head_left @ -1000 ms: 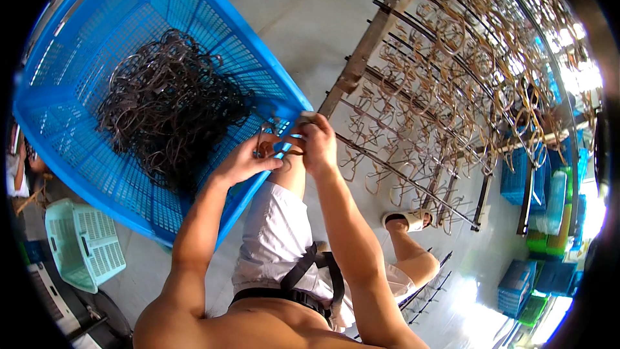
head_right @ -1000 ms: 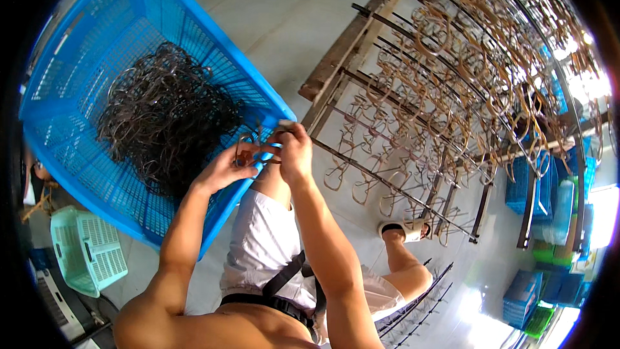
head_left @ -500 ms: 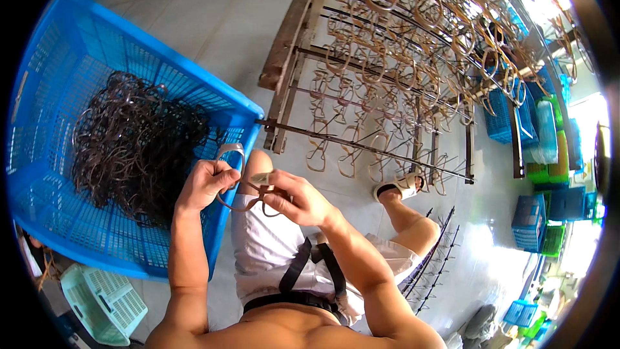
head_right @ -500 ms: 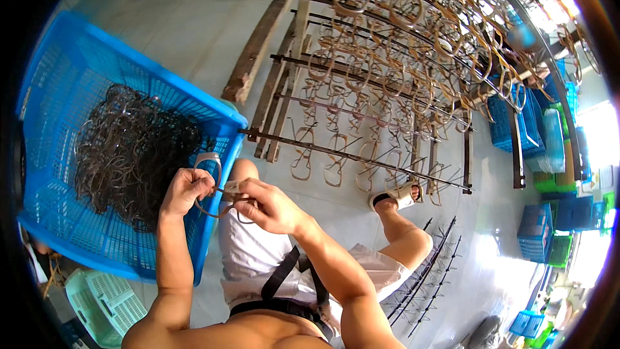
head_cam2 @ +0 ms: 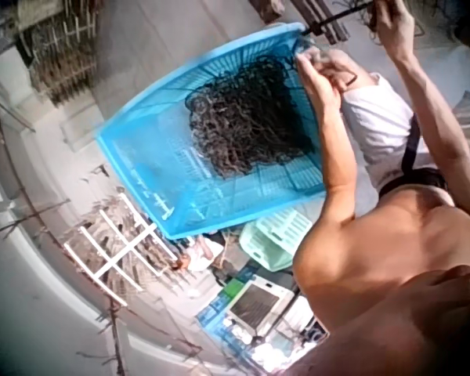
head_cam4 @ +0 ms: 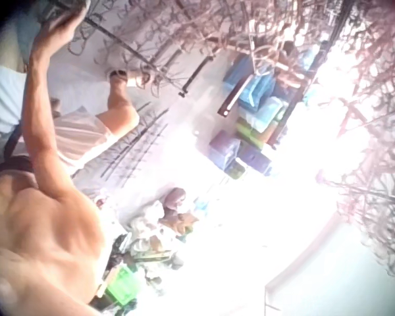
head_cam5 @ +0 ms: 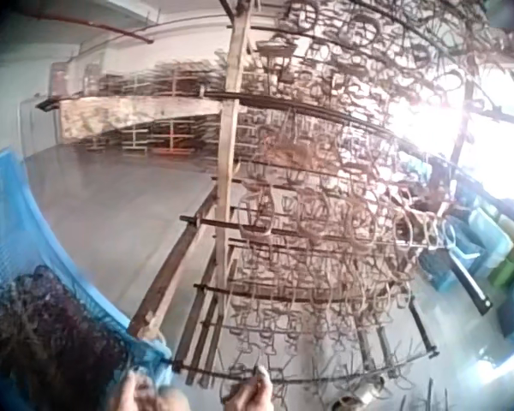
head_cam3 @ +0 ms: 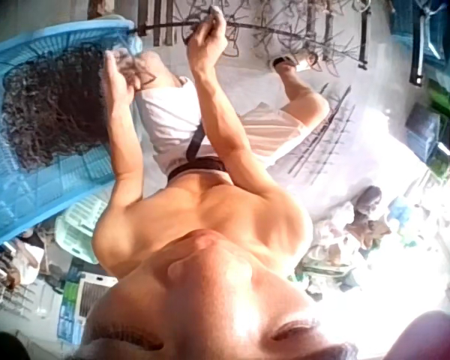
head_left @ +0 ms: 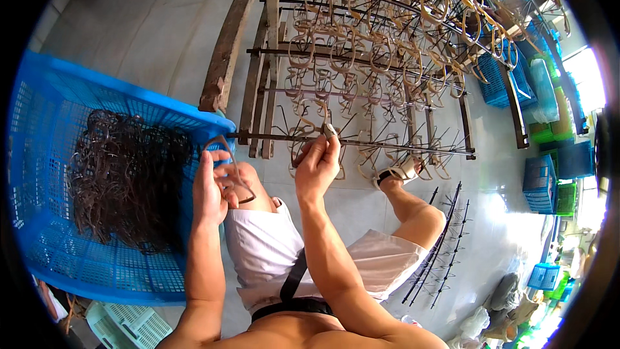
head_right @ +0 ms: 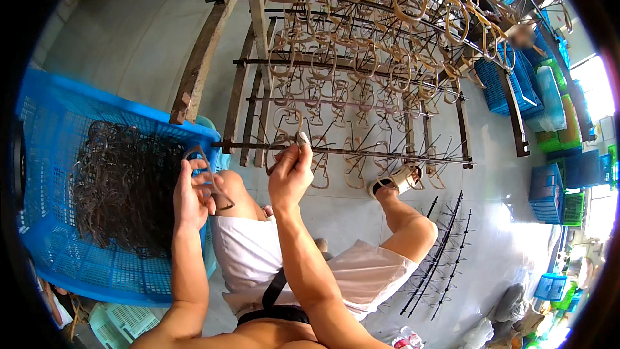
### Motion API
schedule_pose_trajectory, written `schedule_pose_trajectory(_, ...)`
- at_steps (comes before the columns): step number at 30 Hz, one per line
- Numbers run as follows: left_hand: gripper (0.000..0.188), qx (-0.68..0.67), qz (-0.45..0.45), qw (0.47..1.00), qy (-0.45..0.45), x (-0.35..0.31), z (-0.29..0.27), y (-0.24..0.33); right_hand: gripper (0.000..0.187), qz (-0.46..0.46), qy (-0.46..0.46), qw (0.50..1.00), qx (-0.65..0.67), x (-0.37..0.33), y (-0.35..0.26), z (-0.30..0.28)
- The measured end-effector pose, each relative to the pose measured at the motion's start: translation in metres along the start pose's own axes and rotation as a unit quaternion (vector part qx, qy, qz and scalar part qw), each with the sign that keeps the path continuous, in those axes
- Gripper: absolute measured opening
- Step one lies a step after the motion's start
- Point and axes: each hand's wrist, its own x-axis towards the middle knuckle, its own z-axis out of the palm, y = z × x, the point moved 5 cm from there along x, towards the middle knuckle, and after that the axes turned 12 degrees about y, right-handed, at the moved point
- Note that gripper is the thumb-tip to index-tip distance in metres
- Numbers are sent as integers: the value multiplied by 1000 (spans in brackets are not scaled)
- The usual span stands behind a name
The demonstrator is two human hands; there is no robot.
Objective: The person repeatedly picks small metal loops from a blue basket and attaches them to hooks on a multi-tiered metal rack. The person occasionally reaches for long metal rods on the floor and places them onto the rack structure.
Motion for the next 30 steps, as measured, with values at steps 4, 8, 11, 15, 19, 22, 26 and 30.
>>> schedule_pose_trajectory(4,49,43,9,997,67,3,-23,-9,16,-19,-2,997,-72,5,-4,14)
schedule_pose_trajectory(8,45,8,25,997,71,2,-19,-8,21,33,-1,998,-54,7,-5,20)
schedule_pose_trajectory(11,29,-19,33,999,-21,4,-14,-11,20,58,-10,997,-48,5,-11,21)
schedule_pose_trajectory(15,21,-13,67,992,-102,0,23,-3,22,81,-17,996,34,0,-6,21)
schedule_pose_trajectory(19,26,-21,94,991,-89,7,55,-7,18,116,-4,991,69,-8,-8,24)
schedule_pose_trajectory(22,27,6,104,990,-94,16,63,-15,21,143,-17,983,114,-16,-8,28)
schedule_pose_trajectory(26,21,48,111,990,-77,14,76,-16,22,144,-21,988,58,-5,-8,19)
schedule_pose_trajectory(30,16,71,145,985,-57,16,79,-19,22,117,-13,993,-3,-3,-4,18)
